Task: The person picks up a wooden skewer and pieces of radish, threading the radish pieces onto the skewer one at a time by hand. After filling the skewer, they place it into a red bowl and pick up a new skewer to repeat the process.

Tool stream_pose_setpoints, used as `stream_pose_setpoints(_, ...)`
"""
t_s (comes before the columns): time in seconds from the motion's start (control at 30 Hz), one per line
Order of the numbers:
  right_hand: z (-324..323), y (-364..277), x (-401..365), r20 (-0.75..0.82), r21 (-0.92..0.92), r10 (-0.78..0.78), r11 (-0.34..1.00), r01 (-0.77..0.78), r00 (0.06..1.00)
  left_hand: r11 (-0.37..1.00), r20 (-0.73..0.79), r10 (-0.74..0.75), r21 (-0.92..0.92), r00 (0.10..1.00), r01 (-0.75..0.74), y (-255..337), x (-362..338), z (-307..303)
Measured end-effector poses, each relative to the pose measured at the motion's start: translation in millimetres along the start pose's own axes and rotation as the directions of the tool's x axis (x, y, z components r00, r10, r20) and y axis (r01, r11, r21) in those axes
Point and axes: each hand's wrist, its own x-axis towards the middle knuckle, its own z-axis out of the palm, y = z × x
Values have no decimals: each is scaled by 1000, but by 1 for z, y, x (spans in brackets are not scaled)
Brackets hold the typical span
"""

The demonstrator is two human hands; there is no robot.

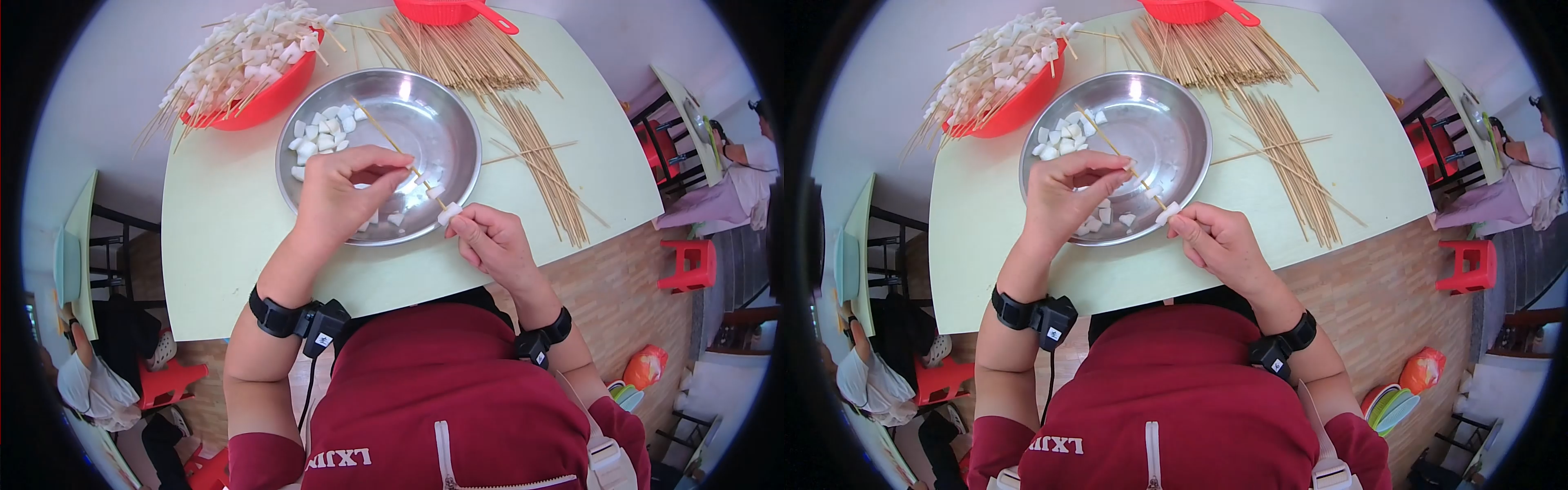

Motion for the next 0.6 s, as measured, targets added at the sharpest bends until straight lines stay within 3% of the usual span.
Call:
stream_pose_setpoints(0.07, 1, 0, 0, -23, -14, -9, 1000, 9, 1000, 993, 10, 72, 89, 997, -73, 1, -1, 2)
stream_pose_setpoints(0.2, 1, -2, 0, -22, -19, 8, 1000, -8, 1000, 996, -2, 58, 69, 998, -58, 0, -1, 2)
stream_pose_setpoints(0.37, 3, -3, -1, -35, 7, -20, 1000, 20, 999, 984, 36, 143, 104, 989, -146, 4, 0, -5)
stream_pose_setpoints(0.47, 4, -3, 0, -73, 45, -26, 999, 29, 997, 986, 69, 54, 155, 996, -65, 6, 4, -37)
stream_pose_setpoints(0.53, 3, -1, 0, -68, 55, -32, 998, 35, 997, 968, 37, 16, 250, 999, -24, 3, 5, -57)
stream_pose_setpoints(0.6, 3, 0, 1, -60, 60, -38, 997, 42, 997, 838, 19, -75, 544, 997, 53, 0, 3, -66)
